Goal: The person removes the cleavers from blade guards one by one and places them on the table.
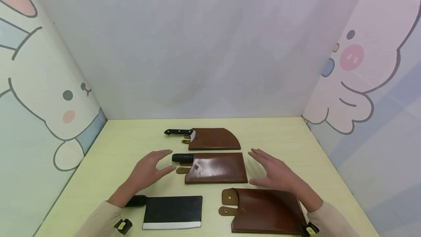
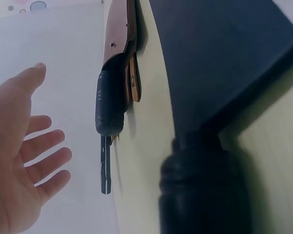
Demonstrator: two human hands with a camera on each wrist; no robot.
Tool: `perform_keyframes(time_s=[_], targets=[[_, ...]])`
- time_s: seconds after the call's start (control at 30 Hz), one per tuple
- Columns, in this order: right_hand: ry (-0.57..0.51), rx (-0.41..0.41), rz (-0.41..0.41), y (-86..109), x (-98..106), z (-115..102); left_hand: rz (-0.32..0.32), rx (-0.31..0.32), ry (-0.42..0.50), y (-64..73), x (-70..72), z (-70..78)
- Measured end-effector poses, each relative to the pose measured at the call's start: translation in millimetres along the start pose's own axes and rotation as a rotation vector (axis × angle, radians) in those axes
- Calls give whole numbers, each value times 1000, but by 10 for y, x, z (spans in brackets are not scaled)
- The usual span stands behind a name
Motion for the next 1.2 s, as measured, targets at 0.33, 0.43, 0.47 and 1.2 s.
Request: perform_keyframes(time_s=[0.33, 0.43, 0.47, 1.2], targets=[[-32, 6, -84, -273, -124, -70, -21, -98, -25, -291, -145, 65], [-55, 13, -114, -336, -165, -91, -55, -101, -11, -365, -202, 26], [-57, 17, -121, -354, -179, -95, -66, -99, -4, -386, -222, 12], [-58, 41, -228, -623, -460, -87, -188, -21, 111, -561, -525, -56]])
Point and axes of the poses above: each hand's wrist, its own y-axis away from the middle knuckle, its own x-axis out of the back of the hand, z = x × y, the point moved 3 cm from there along -y, towards the middle knuckle, and after that the axes turned 7 degrees about -z, right-handed, at the moved point
